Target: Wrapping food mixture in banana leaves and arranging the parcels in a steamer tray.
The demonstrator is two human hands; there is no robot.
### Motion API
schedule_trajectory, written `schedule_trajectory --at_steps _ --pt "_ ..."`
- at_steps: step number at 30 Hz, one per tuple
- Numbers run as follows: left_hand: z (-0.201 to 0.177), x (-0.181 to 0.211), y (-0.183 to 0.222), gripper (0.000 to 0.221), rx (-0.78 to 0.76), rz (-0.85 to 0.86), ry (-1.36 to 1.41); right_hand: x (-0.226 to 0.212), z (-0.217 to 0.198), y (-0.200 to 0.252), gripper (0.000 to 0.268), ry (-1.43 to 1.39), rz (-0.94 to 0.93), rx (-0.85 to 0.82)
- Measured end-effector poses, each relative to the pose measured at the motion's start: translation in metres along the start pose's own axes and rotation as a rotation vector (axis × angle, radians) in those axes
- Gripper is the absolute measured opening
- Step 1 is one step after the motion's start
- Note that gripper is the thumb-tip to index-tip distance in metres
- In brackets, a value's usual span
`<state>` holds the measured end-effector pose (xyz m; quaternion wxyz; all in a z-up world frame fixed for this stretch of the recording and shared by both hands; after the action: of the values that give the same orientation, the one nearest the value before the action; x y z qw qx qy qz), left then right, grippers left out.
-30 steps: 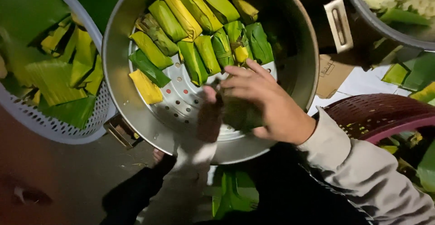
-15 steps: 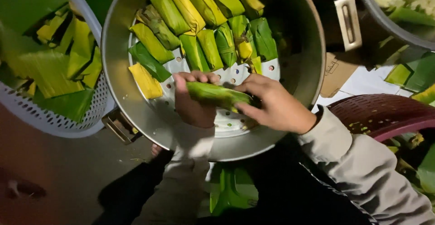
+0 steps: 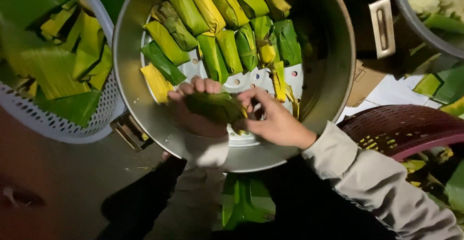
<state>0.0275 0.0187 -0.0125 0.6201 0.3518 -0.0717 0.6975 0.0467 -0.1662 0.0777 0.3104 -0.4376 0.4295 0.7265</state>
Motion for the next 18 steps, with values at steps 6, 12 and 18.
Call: schedule_trajectory --at_steps 6,12,18 --pt "-0.043 -0.032 0.016 0.039 -0.267 -0.011 -0.039 0.002 -0.002 0.008 0.011 -0.177 0.111 -0.075" --pt "-0.153 -0.057 0.070 0.063 -0.394 -0.275 -1.099 -0.023 -0.001 -0.004 0.067 0.455 -0.136 -0.100" --pt "-0.164 -0.049 0.052 0.081 -0.355 -0.277 -1.672 0.022 -0.014 0.001 0.059 0.833 -0.288 -0.216"
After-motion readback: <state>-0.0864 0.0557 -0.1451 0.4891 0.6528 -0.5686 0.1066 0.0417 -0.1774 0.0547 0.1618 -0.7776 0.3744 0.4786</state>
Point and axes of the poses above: each hand's wrist, its own y-axis away from the middle knuckle, its own z-axis out of the palm, x = y × z, the point moved 2 cm from there along -y, towards the middle knuckle, and after that the axes turned 7 degrees about -y, right-handed, at the moved point
